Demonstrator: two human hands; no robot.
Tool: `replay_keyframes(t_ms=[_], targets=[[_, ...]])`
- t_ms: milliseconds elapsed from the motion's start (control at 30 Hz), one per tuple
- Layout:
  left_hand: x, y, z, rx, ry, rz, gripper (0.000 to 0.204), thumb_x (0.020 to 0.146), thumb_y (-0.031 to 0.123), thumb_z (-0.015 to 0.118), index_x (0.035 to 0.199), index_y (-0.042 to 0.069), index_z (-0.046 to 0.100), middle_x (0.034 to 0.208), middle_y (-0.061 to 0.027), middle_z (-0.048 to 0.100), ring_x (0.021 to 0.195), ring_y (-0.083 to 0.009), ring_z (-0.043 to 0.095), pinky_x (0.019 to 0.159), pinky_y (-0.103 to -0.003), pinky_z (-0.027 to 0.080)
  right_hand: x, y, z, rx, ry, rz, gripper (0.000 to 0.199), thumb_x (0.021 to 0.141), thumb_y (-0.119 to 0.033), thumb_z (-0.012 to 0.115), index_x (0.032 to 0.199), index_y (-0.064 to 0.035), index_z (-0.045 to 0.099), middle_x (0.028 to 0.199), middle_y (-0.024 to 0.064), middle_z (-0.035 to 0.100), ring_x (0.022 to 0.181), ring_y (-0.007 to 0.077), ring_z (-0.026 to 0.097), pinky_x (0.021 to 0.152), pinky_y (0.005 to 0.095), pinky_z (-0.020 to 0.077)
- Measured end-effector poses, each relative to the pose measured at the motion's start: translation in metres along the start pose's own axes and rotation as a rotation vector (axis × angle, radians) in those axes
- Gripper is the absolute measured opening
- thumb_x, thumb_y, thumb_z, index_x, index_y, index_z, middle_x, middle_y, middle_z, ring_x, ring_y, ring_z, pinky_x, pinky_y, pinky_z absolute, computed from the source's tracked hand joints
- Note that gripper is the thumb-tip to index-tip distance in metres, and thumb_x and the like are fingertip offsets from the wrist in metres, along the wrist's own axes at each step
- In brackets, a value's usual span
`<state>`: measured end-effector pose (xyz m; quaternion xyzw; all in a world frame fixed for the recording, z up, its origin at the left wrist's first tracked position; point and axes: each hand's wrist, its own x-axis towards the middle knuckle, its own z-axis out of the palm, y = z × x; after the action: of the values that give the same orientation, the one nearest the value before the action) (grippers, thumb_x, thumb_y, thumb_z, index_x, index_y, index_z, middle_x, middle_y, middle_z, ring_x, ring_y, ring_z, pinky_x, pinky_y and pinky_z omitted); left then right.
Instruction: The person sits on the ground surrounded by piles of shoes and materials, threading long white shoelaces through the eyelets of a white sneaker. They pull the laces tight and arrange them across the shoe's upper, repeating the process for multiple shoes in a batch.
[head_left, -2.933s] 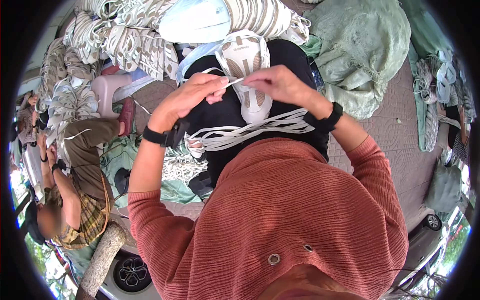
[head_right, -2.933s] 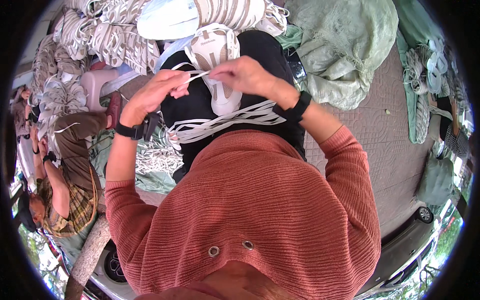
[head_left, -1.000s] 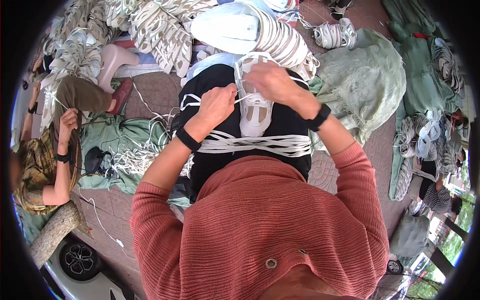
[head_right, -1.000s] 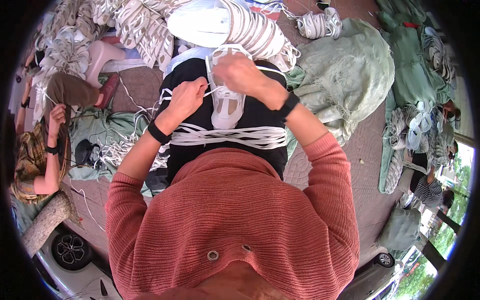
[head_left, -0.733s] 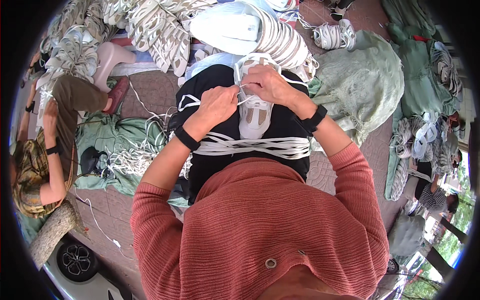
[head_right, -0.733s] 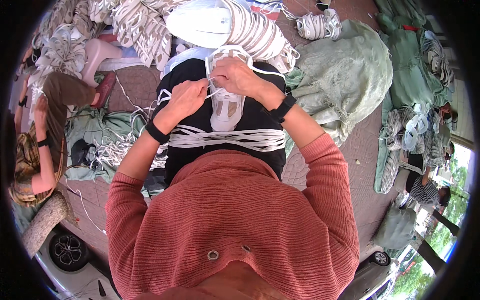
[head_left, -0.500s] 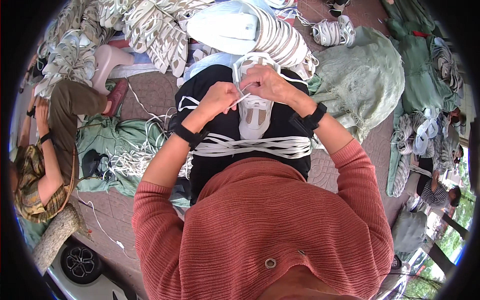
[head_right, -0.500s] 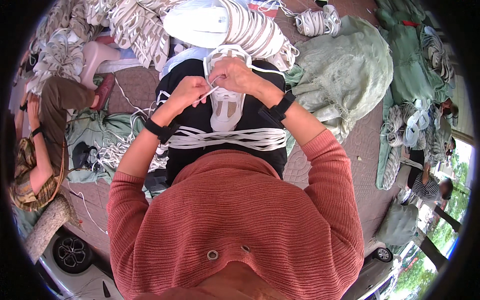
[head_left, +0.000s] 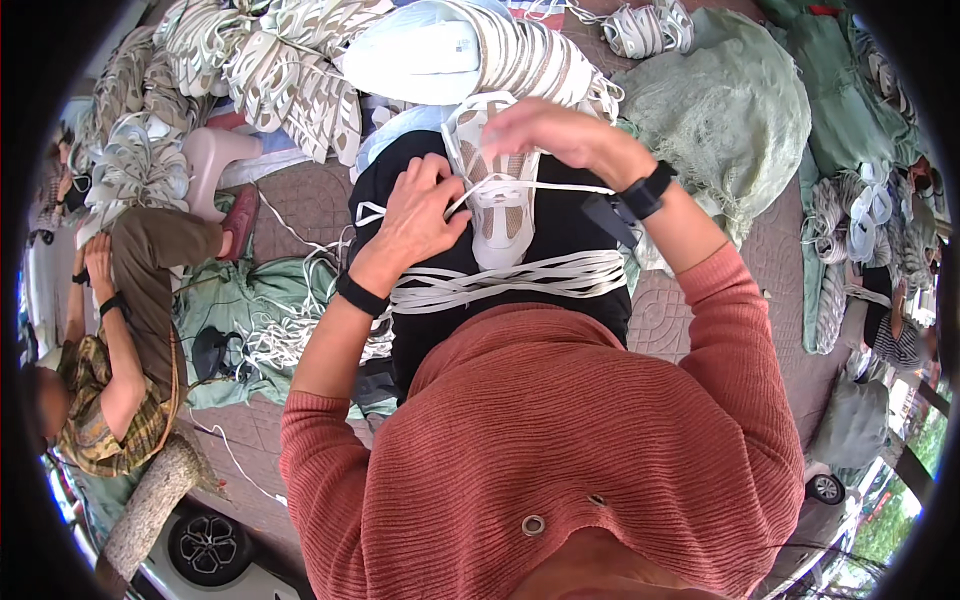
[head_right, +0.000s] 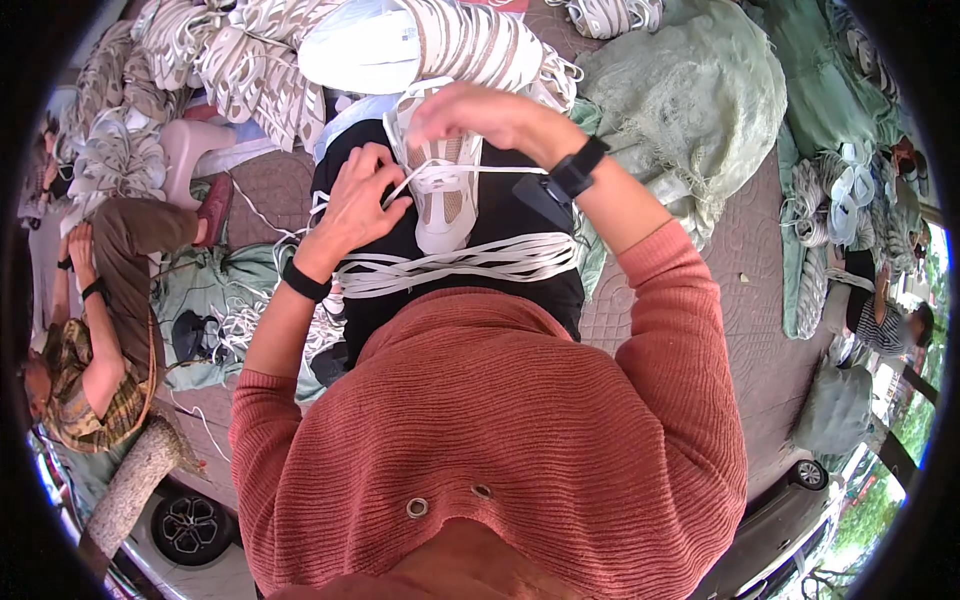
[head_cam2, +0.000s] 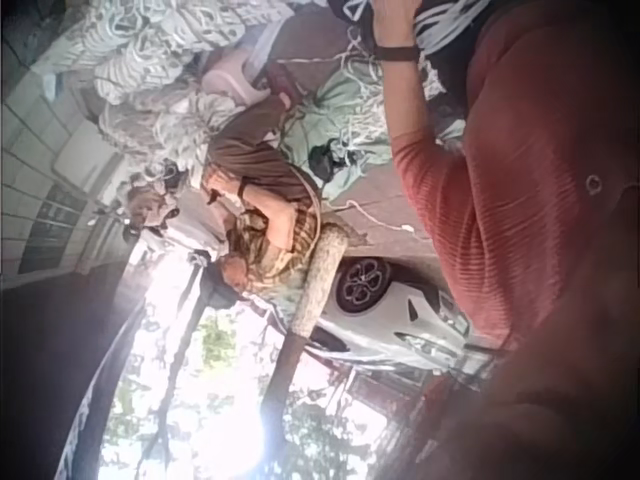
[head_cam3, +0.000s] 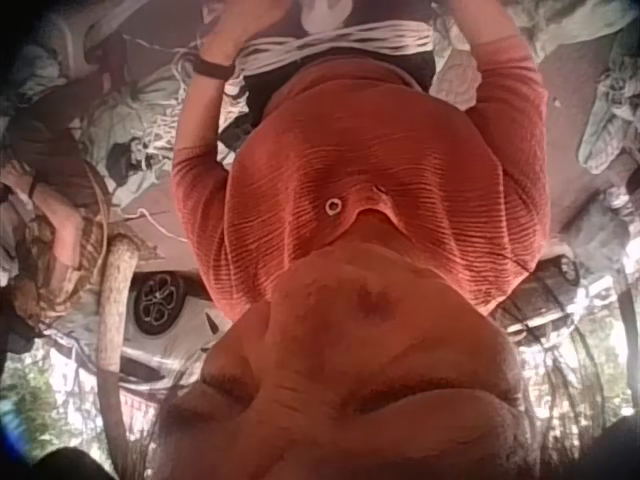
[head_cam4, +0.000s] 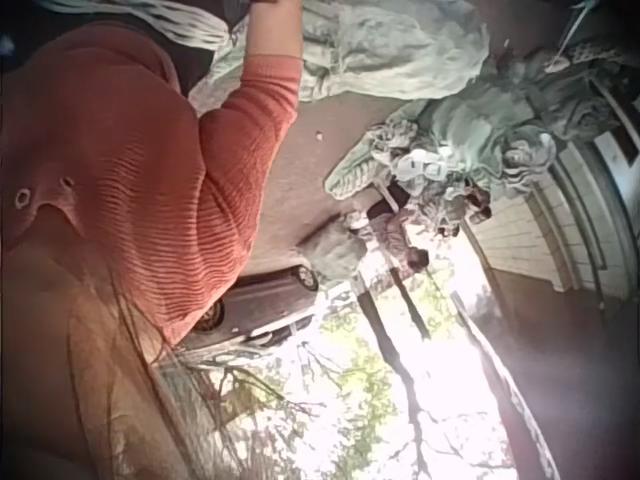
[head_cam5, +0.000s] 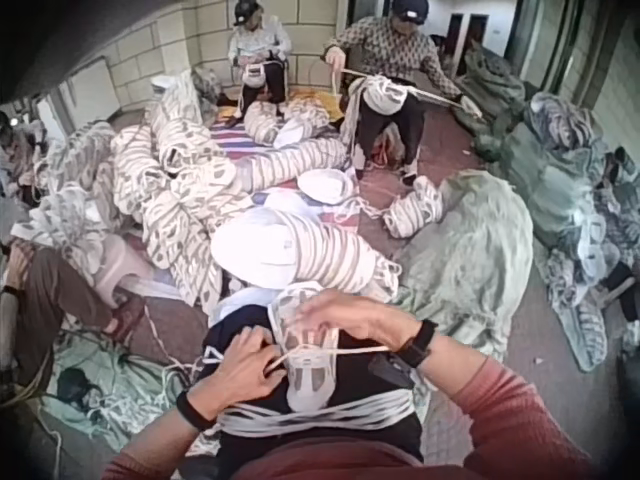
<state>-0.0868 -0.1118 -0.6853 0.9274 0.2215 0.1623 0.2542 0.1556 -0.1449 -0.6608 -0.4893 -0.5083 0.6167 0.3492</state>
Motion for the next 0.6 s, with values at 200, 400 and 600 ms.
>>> replay_keyframes(t_ms=[200, 400, 600], targets=[[0.006, -0.021, 0.011, -0.168, 0.041, 0.033, 0.009, 0.072, 0.005, 0.067, 0.078, 0.004, 0.061, 0.09, -0.0086, 0.051, 0.087, -0.0285, 0.049, 0.076, -0.037, 0.041, -0.062, -0.03, -0.079, 0.787, 0.279, -0.074, 0.035, 0.095, -0.014, 0.045, 0.111, 0.015, 0.056, 0.07, -0.0002, 0.048, 0.053, 0.0064, 0.037, 0.046, 0.0192, 0.0335], [0.027, -0.018, -0.002, -0.453, -0.053, -0.033, 0.008, 0.073, 0.0, 0.065, 0.079, 0.003, 0.059, 0.091, -0.0041, 0.056, 0.086, -0.0231, 0.048, 0.077, -0.035, 0.04, -0.203, -0.004, -0.269, 0.947, 0.461, -0.528, 0.036, 0.094, -0.003, 0.041, 0.126, 0.0132, 0.038, 0.116, 0.0228, 0.057, 0.074, 0.0154, 0.052, 0.063, 0.0264, 0.0443], [0.044, -0.012, 0.004, -0.231, -0.108, 0.051, 0.011, 0.068, 0.002, 0.065, 0.077, 0.005, 0.059, 0.091, -0.0045, 0.057, 0.086, -0.0253, 0.047, 0.077, -0.035, 0.04, -0.347, -0.007, -0.353, 0.939, 0.665, -0.604, 0.018, 0.098, -0.007, 0.032, 0.099, 0.0066, 0.043, 0.141, 0.0278, 0.042, 0.067, 0.0172, 0.042, 0.055, 0.0262, 0.0344]])
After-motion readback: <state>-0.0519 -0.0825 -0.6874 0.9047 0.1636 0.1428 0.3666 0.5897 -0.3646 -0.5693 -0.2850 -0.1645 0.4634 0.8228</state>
